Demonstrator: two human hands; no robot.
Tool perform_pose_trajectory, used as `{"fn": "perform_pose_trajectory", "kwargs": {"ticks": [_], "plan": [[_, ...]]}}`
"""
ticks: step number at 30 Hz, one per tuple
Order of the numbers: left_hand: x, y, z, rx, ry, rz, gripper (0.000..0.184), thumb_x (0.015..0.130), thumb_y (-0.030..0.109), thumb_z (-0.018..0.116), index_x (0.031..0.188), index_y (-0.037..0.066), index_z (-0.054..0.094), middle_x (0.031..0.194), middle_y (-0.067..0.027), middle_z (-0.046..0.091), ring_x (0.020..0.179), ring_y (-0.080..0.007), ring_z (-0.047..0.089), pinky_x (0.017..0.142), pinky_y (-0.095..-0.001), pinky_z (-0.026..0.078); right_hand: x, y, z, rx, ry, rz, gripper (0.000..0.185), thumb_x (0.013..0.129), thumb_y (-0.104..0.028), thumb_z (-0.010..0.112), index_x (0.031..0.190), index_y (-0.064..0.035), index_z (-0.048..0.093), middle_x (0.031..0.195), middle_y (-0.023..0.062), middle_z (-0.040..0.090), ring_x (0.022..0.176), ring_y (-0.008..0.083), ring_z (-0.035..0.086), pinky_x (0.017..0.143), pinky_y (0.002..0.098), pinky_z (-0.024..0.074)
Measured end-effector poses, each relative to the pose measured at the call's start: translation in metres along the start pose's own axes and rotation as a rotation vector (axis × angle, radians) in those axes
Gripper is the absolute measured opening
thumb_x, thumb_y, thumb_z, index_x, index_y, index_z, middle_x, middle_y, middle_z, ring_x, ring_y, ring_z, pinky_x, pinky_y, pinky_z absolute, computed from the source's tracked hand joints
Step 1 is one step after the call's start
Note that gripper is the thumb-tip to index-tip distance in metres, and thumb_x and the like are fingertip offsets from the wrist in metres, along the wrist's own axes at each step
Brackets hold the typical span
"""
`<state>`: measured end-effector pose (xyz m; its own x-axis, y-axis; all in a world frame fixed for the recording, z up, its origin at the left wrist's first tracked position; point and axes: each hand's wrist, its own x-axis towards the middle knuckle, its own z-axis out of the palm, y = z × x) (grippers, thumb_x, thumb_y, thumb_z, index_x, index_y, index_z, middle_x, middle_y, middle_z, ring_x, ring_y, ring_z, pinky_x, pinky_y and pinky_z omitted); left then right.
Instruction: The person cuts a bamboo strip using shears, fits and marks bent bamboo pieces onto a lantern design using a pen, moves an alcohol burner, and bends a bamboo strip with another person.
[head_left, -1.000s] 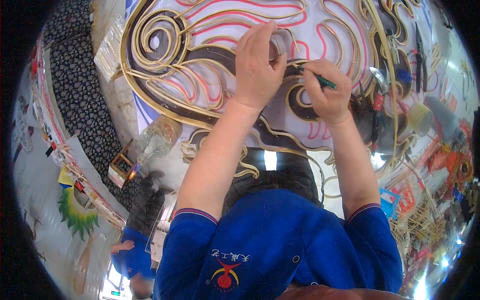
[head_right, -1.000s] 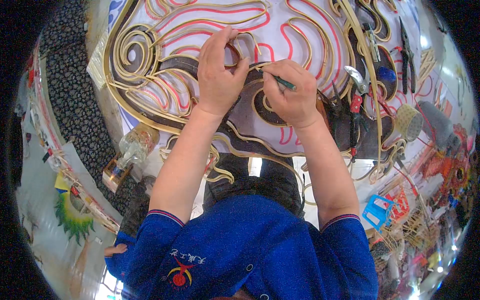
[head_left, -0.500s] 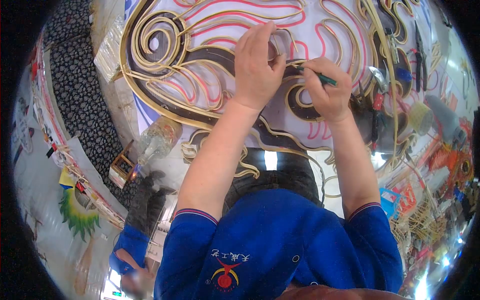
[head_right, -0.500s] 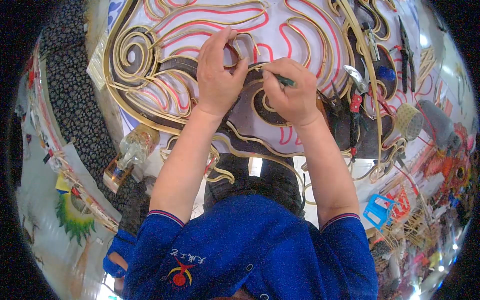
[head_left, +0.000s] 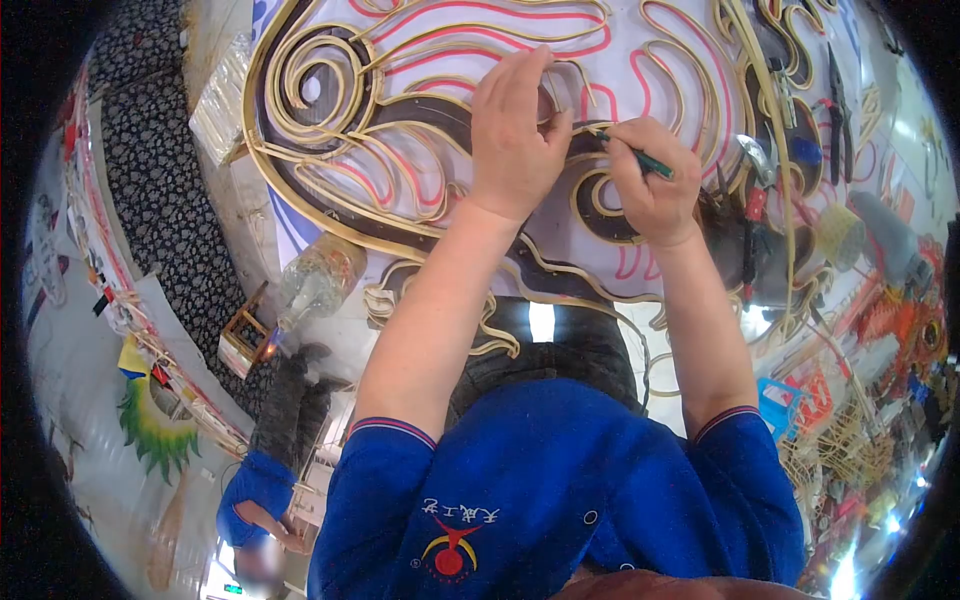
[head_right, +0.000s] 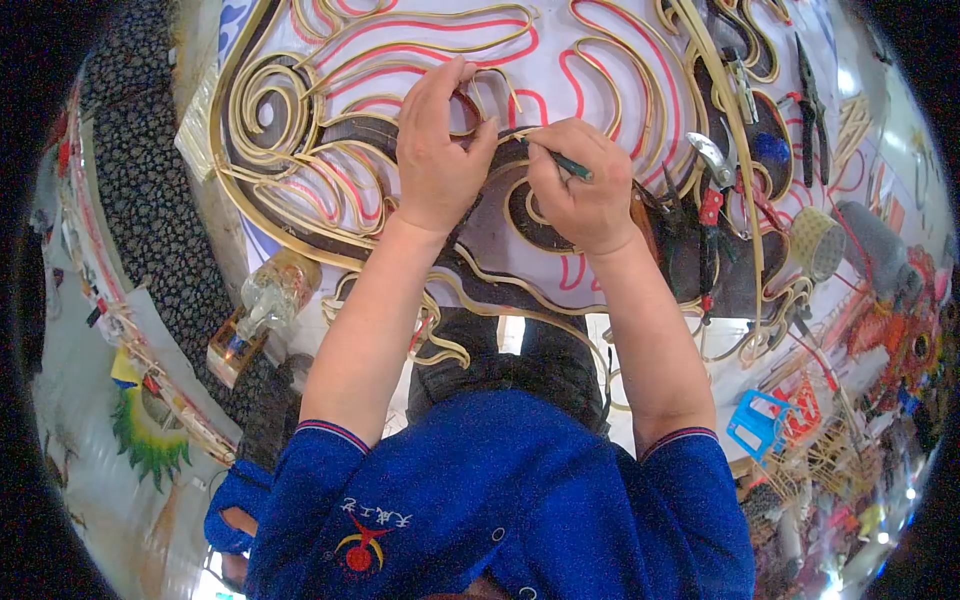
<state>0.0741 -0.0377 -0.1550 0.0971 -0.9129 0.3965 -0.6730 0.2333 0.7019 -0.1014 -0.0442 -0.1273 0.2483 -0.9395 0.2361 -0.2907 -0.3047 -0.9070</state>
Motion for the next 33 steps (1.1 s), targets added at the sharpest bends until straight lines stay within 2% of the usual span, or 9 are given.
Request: {"fn": "perform_pose_trajectory", "kwargs": {"ticks": [5, 8, 12, 15, 18, 23, 27, 33], "plan": [[0.0, 0.001, 0.0, 0.0, -0.008, -0.01, 0.063, 0.07, 0.001, 0.075, 0.13, 0.004, 0.055, 0.12, -0.0151, 0.064, 0.114, -0.0365, 0.059, 0.1, -0.047, 0.045, -0.001, 0.002, -0.002, -0.056, -0.04, -0.078, 0.01, 0.083, 0.005, 0.065, 0.092, 0.001, 0.067, 0.08, 0.0133, 0.067, 0.069, 0.0248, 0.066, 0.064, 0.0327, 0.0512], [0.0, 0.003, -0.002, 0.003, -0.004, -0.011, 0.062, 0.07, 0.002, 0.075, 0.13, 0.004, 0.056, 0.12, -0.0154, 0.064, 0.115, -0.0365, 0.059, 0.1, -0.0469, 0.045, -0.004, -0.003, -0.004, 0.18, 0.03, 0.203, 0.012, 0.088, 0.005, 0.063, 0.099, 0.003, 0.068, 0.084, 0.0104, 0.069, 0.073, 0.0175, 0.067, 0.067, 0.0288, 0.0512], [0.001, 0.002, -0.002, 0.014, 0.0, -0.005, 0.06, 0.072, 0.003, 0.074, 0.129, 0.003, 0.056, 0.119, -0.0161, 0.064, 0.115, -0.0369, 0.058, 0.1, -0.047, 0.045, 0.0, -0.032, -0.018, 0.309, 0.202, 0.193, 0.013, 0.093, 0.004, 0.06, 0.105, 0.0056, 0.067, 0.089, 0.009, 0.07, 0.079, 0.013, 0.066, 0.072, 0.0253, 0.051], [0.0, 0.005, -0.001, 0.012, 0.003, 0.008, 0.058, 0.072, 0.005, 0.073, 0.128, 0.002, 0.056, 0.119, -0.0167, 0.064, 0.115, -0.0373, 0.058, 0.101, -0.0472, 0.045, -0.014, -0.058, -0.041, 0.279, 0.226, 0.207, 0.014, 0.095, 0.004, 0.059, 0.106, 0.0068, 0.066, 0.091, 0.01, 0.069, 0.081, 0.014, 0.066, 0.073, 0.0252, 0.0516], [0.004, 0.008, -0.006, 0.036, -0.032, -0.033, 0.057, 0.075, 0.005, 0.074, 0.128, 0.002, 0.057, 0.117, -0.0141, 0.067, 0.111, -0.0333, 0.062, 0.101, -0.0443, 0.046, -0.037, -0.075, -0.066, 0.214, 0.209, 0.225, 0.014, 0.095, 0.004, 0.059, 0.107, 0.0074, 0.066, 0.093, 0.0107, 0.069, 0.082, 0.0144, 0.066, 0.074, 0.0253, 0.052], [0.014, 0.023, -0.02, -0.078, -0.055, -0.072, 0.055, 0.074, 0.01, 0.076, 0.125, 0.003, 0.058, 0.119, -0.017, 0.064, 0.115, -0.0361, 0.058, 0.102, -0.0472, 0.044, -0.091, -0.092, -0.094, 0.123, 0.156, 0.329, 0.015, 0.096, 0.003, 0.059, 0.107, 0.0075, 0.066, 0.093, 0.0113, 0.069, 0.081, 0.0147, 0.066, 0.074, 0.0259, 0.0524], [0.019, 0.043, -0.033, 0.096, -0.114, 0.083, 0.059, 0.075, 0.012, 0.077, 0.13, 0.006, 0.058, 0.119, -0.0134, 0.067, 0.112, -0.0319, 0.061, 0.101, -0.0437, 0.044, -0.131, -0.097, -0.098, 0.131, 0.152, 0.398, 0.015, 0.095, 0.001, 0.06, 0.108, 0.0067, 0.067, 0.092, 0.0113, 0.07, 0.08, 0.015, 0.067, 0.073, 0.0259, 0.0523], [0.007, 0.043, -0.02, 0.173, -0.297, 0.021, 0.063, 0.074, 0.016, 0.08, 0.132, 0.006, 0.057, 0.125, -0.0131, 0.064, 0.118, -0.0331, 0.058, 0.106, -0.0459, 0.038, -0.151, -0.099, -0.098, 0.114, 0.102, 0.397, 0.014, 0.095, 0.002, 0.061, 0.107, 0.0062, 0.067, 0.089, 0.0089, 0.069, 0.081, 0.0143, 0.066, 0.073, 0.0257, 0.0524]]}}
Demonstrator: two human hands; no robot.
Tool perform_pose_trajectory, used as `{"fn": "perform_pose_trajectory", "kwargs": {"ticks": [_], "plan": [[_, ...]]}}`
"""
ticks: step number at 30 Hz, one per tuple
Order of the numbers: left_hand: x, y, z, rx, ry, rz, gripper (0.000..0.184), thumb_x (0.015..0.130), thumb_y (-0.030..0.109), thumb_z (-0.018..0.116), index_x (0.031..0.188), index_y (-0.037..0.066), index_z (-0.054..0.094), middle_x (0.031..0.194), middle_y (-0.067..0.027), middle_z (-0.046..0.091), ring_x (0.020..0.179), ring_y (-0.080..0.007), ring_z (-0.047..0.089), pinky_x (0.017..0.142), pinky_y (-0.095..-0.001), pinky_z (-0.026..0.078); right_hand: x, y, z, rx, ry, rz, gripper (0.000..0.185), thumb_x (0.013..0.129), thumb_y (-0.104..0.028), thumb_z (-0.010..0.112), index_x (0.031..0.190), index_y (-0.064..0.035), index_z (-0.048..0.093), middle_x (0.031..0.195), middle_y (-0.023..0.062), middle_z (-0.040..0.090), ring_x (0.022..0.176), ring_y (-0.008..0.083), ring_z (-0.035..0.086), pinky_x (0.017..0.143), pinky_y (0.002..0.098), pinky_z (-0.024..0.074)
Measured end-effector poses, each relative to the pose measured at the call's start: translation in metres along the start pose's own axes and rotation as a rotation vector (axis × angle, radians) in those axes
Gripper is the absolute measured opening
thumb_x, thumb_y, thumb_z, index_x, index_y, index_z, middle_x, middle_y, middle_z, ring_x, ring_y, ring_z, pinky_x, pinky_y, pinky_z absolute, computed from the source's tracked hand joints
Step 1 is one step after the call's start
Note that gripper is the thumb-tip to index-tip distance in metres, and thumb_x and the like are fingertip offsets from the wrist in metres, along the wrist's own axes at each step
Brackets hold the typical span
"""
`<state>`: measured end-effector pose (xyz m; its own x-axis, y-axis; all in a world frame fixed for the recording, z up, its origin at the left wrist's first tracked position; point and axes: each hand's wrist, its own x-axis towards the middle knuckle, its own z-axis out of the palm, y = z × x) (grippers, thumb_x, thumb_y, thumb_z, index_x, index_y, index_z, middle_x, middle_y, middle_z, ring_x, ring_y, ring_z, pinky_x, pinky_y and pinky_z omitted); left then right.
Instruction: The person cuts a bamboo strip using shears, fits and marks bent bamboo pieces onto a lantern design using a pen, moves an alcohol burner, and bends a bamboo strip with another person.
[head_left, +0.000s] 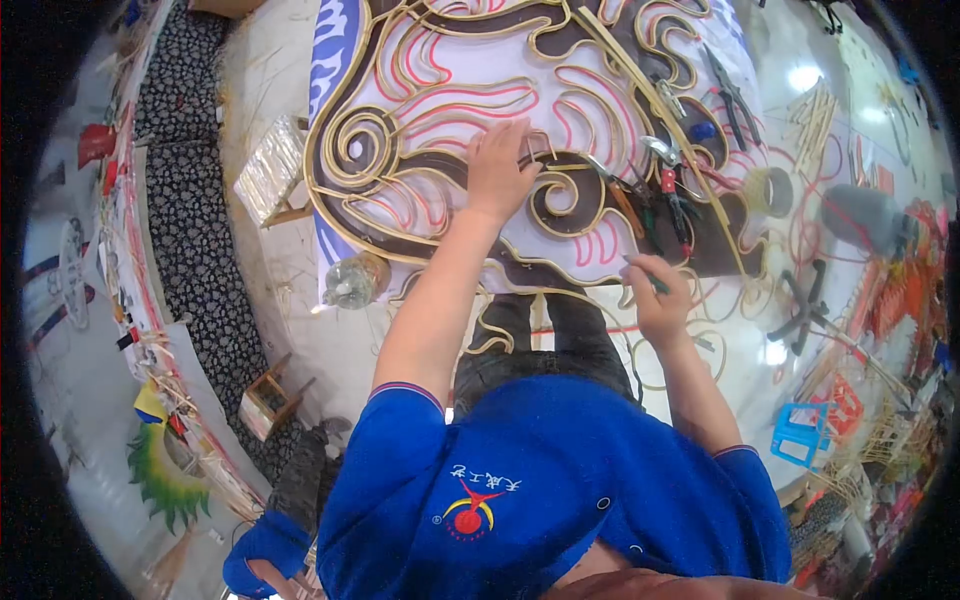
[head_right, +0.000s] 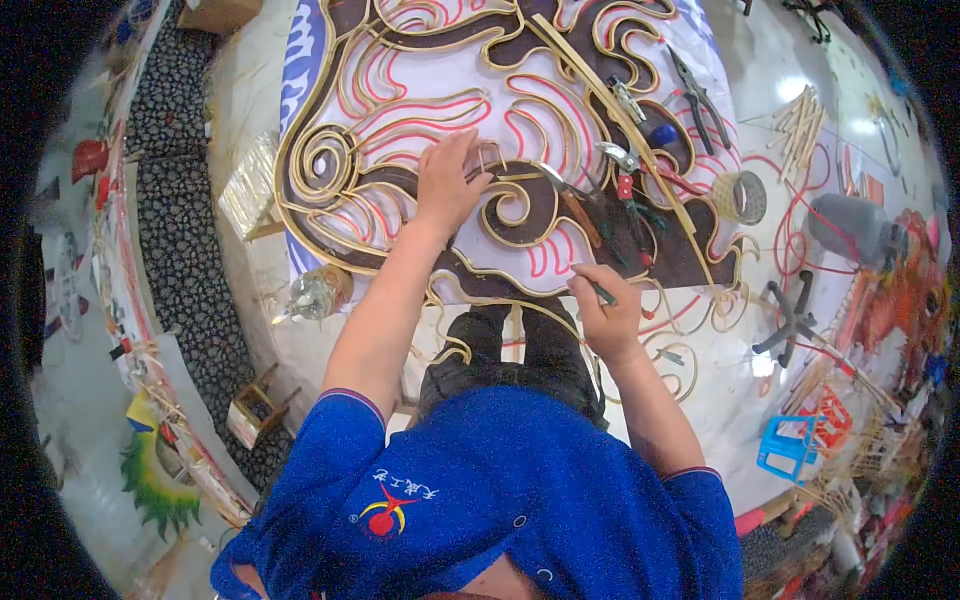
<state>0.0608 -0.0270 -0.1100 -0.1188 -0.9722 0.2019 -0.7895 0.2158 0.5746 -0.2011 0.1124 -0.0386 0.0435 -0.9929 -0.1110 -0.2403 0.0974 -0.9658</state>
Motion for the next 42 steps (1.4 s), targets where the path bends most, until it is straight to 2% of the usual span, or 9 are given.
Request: {"fn": "perform_pose_trajectory", "kwargs": {"ticks": [10, 20, 24, 27, 31, 33, 37, 40, 42], "plan": [[-0.043, 0.03, -0.032, 0.031, 0.146, 0.103, 0.06, 0.078, 0.016, 0.079, 0.133, 0.004, 0.056, 0.128, -0.0168, 0.062, 0.119, -0.0351, 0.057, 0.106, -0.0474, 0.04, -0.014, 0.015, -0.001, -0.051, -0.07, -0.023, 0.016, 0.095, 0.001, 0.06, 0.108, 0.0037, 0.068, 0.087, 0.0106, 0.071, 0.077, 0.0169, 0.068, 0.072, 0.0282, 0.0529], [-0.214, 0.09, -0.13, -0.229, -0.113, -0.124, 0.026, 0.083, 0.006, 0.072, 0.109, 0.006, 0.072, 0.106, -0.0128, 0.073, 0.101, -0.0302, 0.068, 0.091, -0.0396, 0.052, 0.029, -0.006, 0.033, -0.224, -0.032, -0.314, 0.019, 0.094, -0.008, 0.063, 0.112, -0.0047, 0.068, 0.095, 0.0171, 0.072, 0.086, 0.0329, 0.071, 0.076, 0.0373, 0.0556], [-0.277, 0.054, -0.146, -0.236, -0.069, -0.317, 0.021, 0.085, 0.009, 0.073, 0.106, 0.006, 0.073, 0.103, -0.0133, 0.074, 0.098, -0.0293, 0.07, 0.088, -0.0383, 0.054, 0.034, -0.003, 0.048, -0.28, -0.029, -0.37, 0.022, 0.091, -0.001, 0.062, 0.112, -0.0003, 0.068, 0.094, 0.0152, 0.072, 0.084, 0.0272, 0.07, 0.078, 0.0338, 0.0546], [-0.323, 0.012, -0.152, -0.224, -0.135, -0.461, 0.022, 0.086, 0.013, 0.073, 0.107, 0.005, 0.073, 0.104, -0.0149, 0.073, 0.099, -0.0309, 0.07, 0.088, -0.0384, 0.054, 0.041, 0.015, 0.046, -0.329, -0.034, -0.149, 0.025, 0.088, -0.004, 0.065, 0.113, -0.0016, 0.068, 0.093, 0.0161, 0.072, 0.085, 0.03, 0.07, 0.077, 0.0357, 0.0543], [-0.407, -0.037, -0.165, -0.131, -0.221, -0.767, 0.031, 0.09, 0.025, 0.067, 0.112, 0.004, 0.072, 0.108, -0.0174, 0.073, 0.101, -0.0339, 0.069, 0.089, -0.0399, 0.054, 0.106, 0.003, 0.062, -0.551, 0.03, -0.184, 0.03, 0.085, -0.011, 0.069, 0.114, -0.0045, 0.069, 0.094, 0.0173, 0.071, 0.087, 0.0322, 0.07, 0.076, 0.0381, 0.0542], [-0.494, -0.103, -0.149, 0.173, -0.358, -0.544, 0.032, 0.091, 0.031, 0.06, 0.106, 0.006, 0.073, 0.11, -0.0182, 0.072, 0.1, -0.036, 0.068, 0.087, -0.0433, 0.054, 0.132, -0.008, 0.076, -0.608, 0.034, -0.174, 0.032, 0.085, -0.015, 0.07, 0.115, -0.0054, 0.069, 0.096, 0.0187, 0.071, 0.09, 0.0336, 0.07, 0.077, 0.0402, 0.0547], [-0.617, -0.148, -0.144, 0.232, -0.599, -0.759, 0.028, 0.089, 0.03, 0.056, 0.096, 0.008, 0.072, 0.103, -0.0165, 0.072, 0.094, -0.0363, 0.068, 0.081, -0.0459, 0.054, 0.163, -0.022, 0.096, -0.804, -0.025, -0.115, 0.038, 0.087, -0.027, 0.069, 0.119, -0.0059, 0.067, 0.105, 0.0226, 0.071, 0.099, 0.0385, 0.069, 0.085, 0.0475, 0.0541], [-0.682, -0.148, -0.123, -0.455, -0.301, -1.046, 0.017, 0.085, 0.023, 0.06, 0.089, 0.011, 0.071, 0.093, -0.0134, 0.07, 0.088, -0.0345, 0.068, 0.075, -0.0471, 0.054, 0.167, -0.016, 0.114, -0.915, -0.087, -0.066, 0.043, 0.087, -0.032, 0.068, 0.121, -0.0056, 0.066, 0.108, 0.0238, 0.071, 0.103, 0.0401, 0.068, 0.089, 0.0502, 0.0529], [-0.684, -0.125, -0.136, -0.327, -0.343, -0.966, 0.015, 0.084, 0.021, 0.061, 0.088, 0.011, 0.071, 0.09, -0.0127, 0.069, 0.087, -0.034, 0.068, 0.074, -0.0473, 0.054, 0.173, -0.011, 0.116, -0.928, -0.087, -0.067, 0.043, 0.088, -0.032, 0.068, 0.121, -0.0048, 0.066, 0.109, 0.0233, 0.071, 0.103, 0.0404, 0.067, 0.09, 0.0501, 0.0524]]}}
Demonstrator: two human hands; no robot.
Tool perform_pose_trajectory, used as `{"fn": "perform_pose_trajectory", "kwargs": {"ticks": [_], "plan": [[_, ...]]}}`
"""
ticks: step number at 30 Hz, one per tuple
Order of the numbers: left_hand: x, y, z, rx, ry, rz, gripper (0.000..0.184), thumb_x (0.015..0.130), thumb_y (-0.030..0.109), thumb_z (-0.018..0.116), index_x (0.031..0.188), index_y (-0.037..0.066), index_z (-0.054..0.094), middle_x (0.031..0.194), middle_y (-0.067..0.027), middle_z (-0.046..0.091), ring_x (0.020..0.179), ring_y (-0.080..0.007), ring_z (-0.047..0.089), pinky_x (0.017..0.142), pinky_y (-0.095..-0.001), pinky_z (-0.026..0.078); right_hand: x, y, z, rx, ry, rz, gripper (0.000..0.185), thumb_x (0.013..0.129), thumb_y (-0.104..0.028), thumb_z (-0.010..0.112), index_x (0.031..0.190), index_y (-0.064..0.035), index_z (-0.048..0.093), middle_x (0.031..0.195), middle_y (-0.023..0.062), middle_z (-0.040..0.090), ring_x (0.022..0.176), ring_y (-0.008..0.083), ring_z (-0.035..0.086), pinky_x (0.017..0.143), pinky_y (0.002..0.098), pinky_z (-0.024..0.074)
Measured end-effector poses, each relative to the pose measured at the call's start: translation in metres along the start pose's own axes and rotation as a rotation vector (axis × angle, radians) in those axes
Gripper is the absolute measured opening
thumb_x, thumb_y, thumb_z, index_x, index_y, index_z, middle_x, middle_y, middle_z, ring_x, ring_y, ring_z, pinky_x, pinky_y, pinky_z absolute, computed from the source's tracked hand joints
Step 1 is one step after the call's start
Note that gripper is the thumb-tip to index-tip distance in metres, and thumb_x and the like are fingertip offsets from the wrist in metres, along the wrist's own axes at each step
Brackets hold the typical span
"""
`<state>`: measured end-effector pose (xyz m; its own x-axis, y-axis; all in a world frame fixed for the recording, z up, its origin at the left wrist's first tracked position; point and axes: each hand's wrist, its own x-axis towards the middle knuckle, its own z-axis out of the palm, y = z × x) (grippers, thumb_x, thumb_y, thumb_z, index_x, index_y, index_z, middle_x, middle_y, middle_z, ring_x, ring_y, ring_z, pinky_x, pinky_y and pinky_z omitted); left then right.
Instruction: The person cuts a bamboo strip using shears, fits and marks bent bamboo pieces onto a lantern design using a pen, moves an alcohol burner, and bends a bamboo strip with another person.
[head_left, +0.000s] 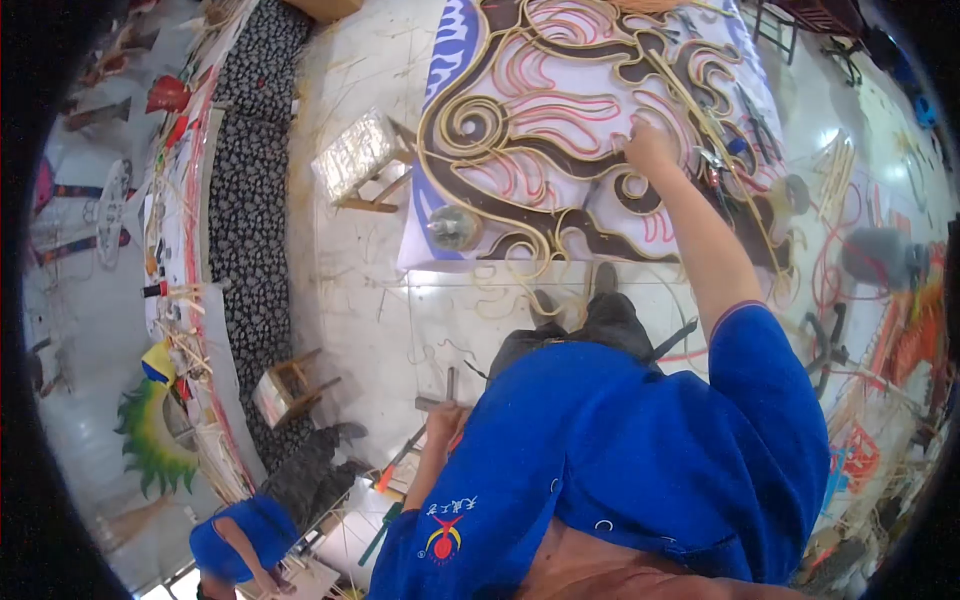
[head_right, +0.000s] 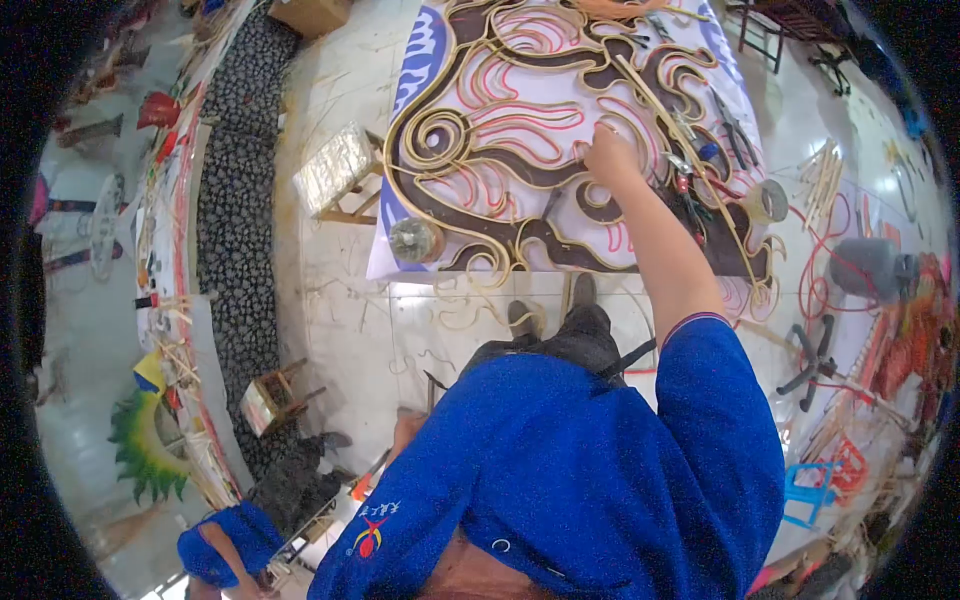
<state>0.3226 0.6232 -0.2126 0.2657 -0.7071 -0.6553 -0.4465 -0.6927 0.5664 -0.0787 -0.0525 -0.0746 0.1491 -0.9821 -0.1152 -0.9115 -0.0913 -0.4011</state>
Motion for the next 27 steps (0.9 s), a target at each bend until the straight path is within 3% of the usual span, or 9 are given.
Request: {"fn": "perform_pose_trajectory", "kwargs": {"ticks": [2, 7, 9, 10, 12, 18, 23, 26, 27], "plan": [[-0.023, 0.065, 0.002, 0.284, 0.008, 0.134, 0.011, 0.082, 0.018, 0.062, 0.085, 0.011, 0.07, 0.086, -0.0113, 0.067, 0.084, -0.0329, 0.067, 0.071, -0.0476, 0.053, 0.008, 0.008, 0.007, -0.009, -0.011, -0.012, 0.043, 0.088, -0.032, 0.068, 0.121, -0.0045, 0.066, 0.109, 0.0231, 0.071, 0.104, 0.0406, 0.067, 0.091, 0.0501, 0.0522], [-0.008, 0.102, -0.004, 0.284, -0.043, 0.042, 0.008, 0.083, 0.016, 0.063, 0.081, 0.011, 0.069, 0.087, -0.011, 0.068, 0.086, -0.032, 0.067, 0.071, -0.0474, 0.053, 0.025, 0.019, 0.023, -0.058, 0.029, -0.027, 0.033, 0.089, -0.029, 0.066, 0.112, -0.0048, 0.066, 0.104, 0.023, 0.071, 0.1, 0.0415, 0.068, 0.087, 0.0507, 0.0532], [0.012, 0.095, -0.006, 0.721, 0.079, 0.421, 0.011, 0.083, 0.019, 0.063, 0.081, 0.009, 0.068, 0.089, -0.0128, 0.069, 0.094, -0.0351, 0.066, 0.078, -0.0473, 0.053, 0.025, 0.018, 0.016, -0.03, 0.071, -0.069, 0.023, 0.091, -0.025, 0.063, 0.1, -0.0032, 0.065, 0.1, 0.0245, 0.071, 0.096, 0.0431, 0.068, 0.085, 0.052, 0.0534], [0.016, 0.093, -0.007, 0.719, 0.069, 0.417, 0.011, 0.083, 0.019, 0.063, 0.081, 0.009, 0.068, 0.089, -0.0128, 0.069, 0.094, -0.0351, 0.066, 0.078, -0.0473, 0.053, 0.02, 0.017, 0.013, -0.033, 0.062, -0.064, 0.023, 0.091, -0.025, 0.063, 0.1, -0.0032, 0.065, 0.1, 0.0245, 0.071, 0.096, 0.0431, 0.068, 0.085, 0.052, 0.0534], [0.031, 0.111, -0.015, 0.565, -0.044, 0.099, 0.022, 0.086, 0.025, 0.063, 0.093, 0.005, 0.071, 0.098, -0.0147, 0.072, 0.099, -0.0385, 0.065, 0.087, -0.0467, 0.052, 0.003, 0.004, -0.006, 0.022, 0.111, -0.073, 0.021, 0.091, -0.022, 0.063, 0.103, -0.0048, 0.066, 0.096, 0.0231, 0.071, 0.092, 0.0425, 0.069, 0.081, 0.0505, 0.0541], [0.05, 0.138, -0.012, 0.28, 0.158, 0.077, 0.04, 0.089, 0.033, 0.063, 0.109, -0.001, 0.07, 0.11, -0.019, 0.072, 0.106, -0.0389, 0.065, 0.095, -0.0441, 0.051, -0.132, 0.005, -0.019, 0.46, 0.303, -0.176, 0.015, 0.091, -0.013, 0.065, 0.103, -0.0061, 0.07, 0.09, 0.019, 0.071, 0.084, 0.0384, 0.07, 0.071, 0.044, 0.0547], [0.065, 0.217, -0.039, 0.054, 0.233, -0.072, 0.041, 0.09, 0.029, 0.064, 0.116, -0.003, 0.069, 0.111, -0.0199, 0.072, 0.107, -0.0313, 0.067, 0.096, -0.0385, 0.051, -0.247, 0.028, -0.004, 0.37, 0.104, -0.064, 0.012, 0.09, -0.01, 0.063, 0.099, -0.0054, 0.07, 0.091, 0.0192, 0.07, 0.084, 0.0382, 0.07, 0.072, 0.0419, 0.0552], [0.103, 0.188, -0.043, -0.051, 0.303, -0.017, 0.039, 0.091, 0.025, 0.065, 0.117, -0.003, 0.069, 0.108, -0.0177, 0.072, 0.104, -0.0267, 0.068, 0.094, -0.0358, 0.051, -0.289, 0.037, 0.002, 0.447, 0.033, -0.013, 0.013, 0.091, -0.008, 0.065, 0.102, -0.0019, 0.068, 0.075, 0.0121, 0.064, 0.066, 0.021, 0.063, 0.063, 0.033, 0.0487], [0.115, 0.182, -0.048, -0.074, 0.367, 0.057, 0.038, 0.091, 0.023, 0.066, 0.118, -0.003, 0.068, 0.107, -0.0157, 0.072, 0.101, -0.0244, 0.068, 0.093, -0.0347, 0.051, -0.297, 0.038, 0.0, 0.441, 0.041, 0.001, 0.013, 0.091, -0.008, 0.065, 0.102, -0.0019, 0.068, 0.075, 0.0121, 0.064, 0.066, 0.021, 0.063, 0.063, 0.033, 0.0487]]}}
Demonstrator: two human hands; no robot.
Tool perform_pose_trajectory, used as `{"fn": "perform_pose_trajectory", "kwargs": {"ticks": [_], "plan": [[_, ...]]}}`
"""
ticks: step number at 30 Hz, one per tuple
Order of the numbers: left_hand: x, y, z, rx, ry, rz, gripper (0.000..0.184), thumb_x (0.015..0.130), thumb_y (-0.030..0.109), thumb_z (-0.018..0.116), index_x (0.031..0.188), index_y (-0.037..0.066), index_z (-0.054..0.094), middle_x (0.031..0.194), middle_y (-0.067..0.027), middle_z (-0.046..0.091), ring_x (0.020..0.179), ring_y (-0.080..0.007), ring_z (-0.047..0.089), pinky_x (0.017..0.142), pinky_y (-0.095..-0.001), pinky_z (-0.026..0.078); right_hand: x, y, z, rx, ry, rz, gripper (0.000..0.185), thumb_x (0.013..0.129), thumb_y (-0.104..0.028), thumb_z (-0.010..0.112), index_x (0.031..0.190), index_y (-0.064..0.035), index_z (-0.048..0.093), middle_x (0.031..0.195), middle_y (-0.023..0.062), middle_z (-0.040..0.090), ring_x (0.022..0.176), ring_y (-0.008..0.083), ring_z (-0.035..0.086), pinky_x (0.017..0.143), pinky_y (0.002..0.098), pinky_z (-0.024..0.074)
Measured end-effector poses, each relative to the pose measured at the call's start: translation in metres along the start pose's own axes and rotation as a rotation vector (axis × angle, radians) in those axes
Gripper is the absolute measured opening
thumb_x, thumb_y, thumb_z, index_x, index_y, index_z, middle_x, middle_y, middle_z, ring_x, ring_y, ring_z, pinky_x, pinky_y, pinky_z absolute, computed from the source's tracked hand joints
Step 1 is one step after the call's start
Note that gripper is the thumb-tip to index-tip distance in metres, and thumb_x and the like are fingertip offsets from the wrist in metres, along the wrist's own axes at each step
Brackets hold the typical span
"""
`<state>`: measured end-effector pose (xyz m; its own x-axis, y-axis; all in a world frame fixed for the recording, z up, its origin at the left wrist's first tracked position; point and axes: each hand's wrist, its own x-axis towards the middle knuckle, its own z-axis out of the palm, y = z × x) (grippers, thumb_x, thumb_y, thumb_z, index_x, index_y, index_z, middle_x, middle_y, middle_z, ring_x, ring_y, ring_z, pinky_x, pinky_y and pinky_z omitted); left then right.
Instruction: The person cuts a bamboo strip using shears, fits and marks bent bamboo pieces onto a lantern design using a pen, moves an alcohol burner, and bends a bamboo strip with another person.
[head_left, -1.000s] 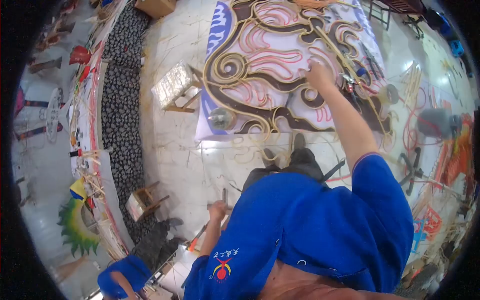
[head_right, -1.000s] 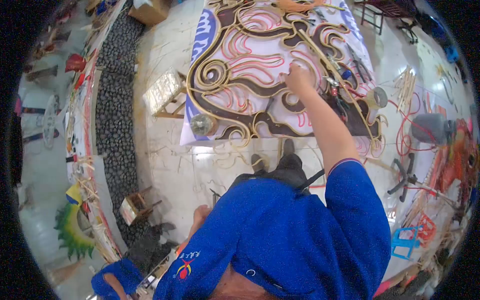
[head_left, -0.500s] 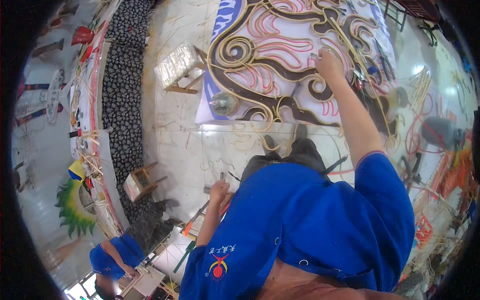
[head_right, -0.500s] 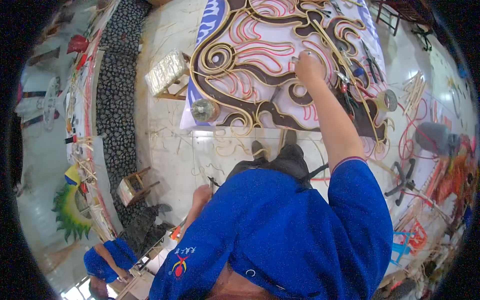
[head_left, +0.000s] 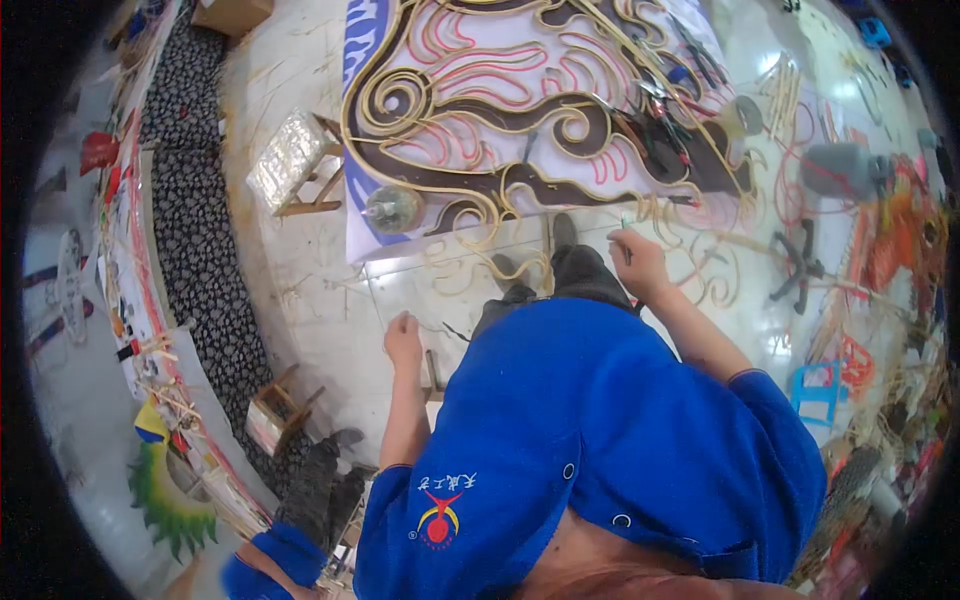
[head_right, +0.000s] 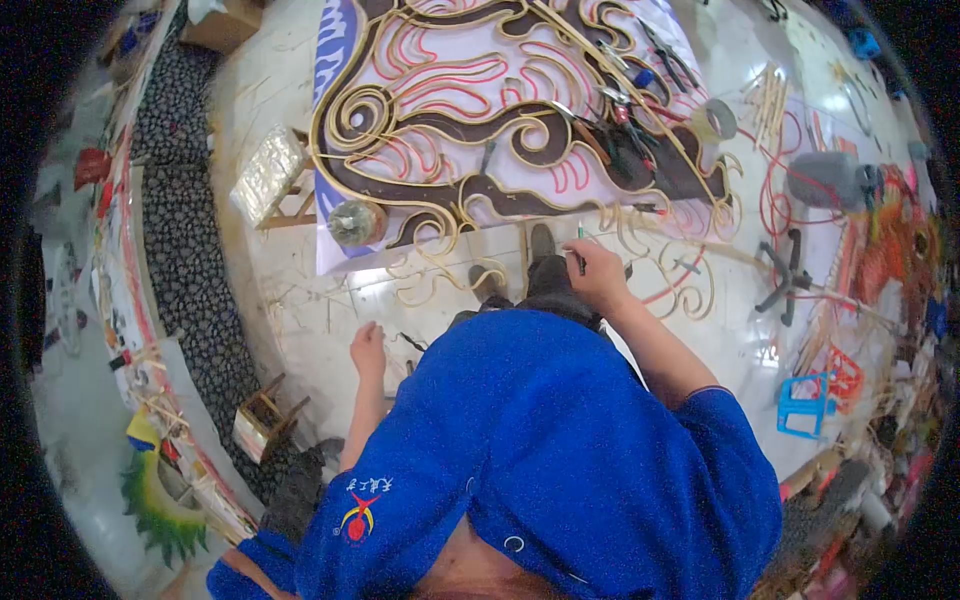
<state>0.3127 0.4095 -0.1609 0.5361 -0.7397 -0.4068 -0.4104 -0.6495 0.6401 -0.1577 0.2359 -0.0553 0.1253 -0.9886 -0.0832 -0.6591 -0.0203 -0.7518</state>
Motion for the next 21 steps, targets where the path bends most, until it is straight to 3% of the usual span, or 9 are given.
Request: {"fn": "perform_pose_trajectory", "kwargs": {"ticks": [4, 7, 8, 9, 12, 19, 21], "plan": [[0.027, 0.034, -0.01, -0.193, 0.112, 0.048, 0.047, 0.088, 0.019, 0.071, 0.129, -0.003, 0.061, 0.121, -0.0158, 0.067, 0.108, -0.0242, 0.065, 0.095, -0.0359, 0.05, -0.013, -0.004, -0.007, 0.029, 0.046, 0.03, 0.015, 0.091, -0.008, 0.064, 0.104, -0.0012, 0.068, 0.076, 0.0119, 0.066, 0.068, 0.02, 0.064, 0.065, 0.0323, 0.0499], [0.042, 0.089, -0.011, -0.116, 0.208, 0.215, 0.073, 0.082, 0.016, 0.078, 0.145, -0.001, 0.045, 0.143, -0.0173, 0.051, 0.128, -0.0273, 0.053, 0.103, -0.0385, 0.047, -0.021, 0.001, -0.014, 0.054, 0.107, 0.037, 0.016, 0.092, -0.008, 0.064, 0.106, -0.0017, 0.068, 0.079, 0.0107, 0.069, 0.071, 0.0185, 0.065, 0.067, 0.0305, 0.0509], [0.055, 0.092, -0.012, -0.123, 0.212, 0.278, 0.08, 0.08, 0.016, 0.08, 0.148, -0.001, 0.04, 0.147, -0.0179, 0.047, 0.133, -0.0288, 0.049, 0.105, -0.0394, 0.045, -0.022, 0.007, -0.015, 0.038, 0.104, 0.07, 0.017, 0.092, -0.01, 0.064, 0.106, -0.0033, 0.069, 0.085, 0.0142, 0.07, 0.075, 0.0251, 0.068, 0.07, 0.0339, 0.0527], [0.054, 0.114, -0.018, -0.115, 0.191, 0.31, 0.083, 0.079, 0.018, 0.08, 0.148, -0.002, 0.039, 0.146, -0.0192, 0.047, 0.133, -0.0306, 0.049, 0.107, -0.0399, 0.044, -0.024, 0.014, -0.013, 0.033, 0.087, 0.093, 0.018, 0.091, -0.013, 0.064, 0.106, -0.0049, 0.07, 0.091, 0.0176, 0.071, 0.08, 0.0317, 0.071, 0.072, 0.0372, 0.0544], [0.076, 0.134, -0.005, -0.078, 0.197, 0.458, 0.091, 0.075, 0.021, 0.083, 0.148, -0.006, 0.035, 0.144, -0.0231, 0.047, 0.133, -0.0345, 0.048, 0.11, -0.0417, 0.041, -0.031, 0.021, -0.014, 0.011, 0.055, 0.092, 0.017, 0.091, -0.013, 0.065, 0.106, -0.0053, 0.07, 0.088, 0.0179, 0.071, 0.079, 0.0285, 0.071, 0.071, 0.0359, 0.0538], [0.095, 0.162, 0.011, -0.164, 0.098, 0.508, 0.102, 0.071, 0.027, 0.084, 0.15, -0.006, 0.03, 0.142, -0.025, 0.047, 0.131, -0.0376, 0.048, 0.11, -0.0417, 0.04, -0.052, -0.014, -0.025, -0.087, 0.021, 0.081, 0.016, 0.091, -0.013, 0.065, 0.105, -0.0059, 0.068, 0.076, 0.0149, 0.066, 0.067, 0.0252, 0.066, 0.065, 0.0353, 0.0516], [0.086, 0.181, 0.005, -0.206, 0.126, 0.46, 0.103, 0.07, 0.028, 0.084, 0.15, -0.005, 0.029, 0.142, -0.0248, 0.047, 0.131, -0.038, 0.049, 0.11, -0.0411, 0.041, -0.058, -0.012, -0.024, -0.091, -0.011, 0.093, 0.016, 0.091, -0.01, 0.065, 0.106, -0.0034, 0.069, 0.074, 0.0096, 0.066, 0.067, 0.017, 0.064, 0.062, 0.0304, 0.0496]]}}
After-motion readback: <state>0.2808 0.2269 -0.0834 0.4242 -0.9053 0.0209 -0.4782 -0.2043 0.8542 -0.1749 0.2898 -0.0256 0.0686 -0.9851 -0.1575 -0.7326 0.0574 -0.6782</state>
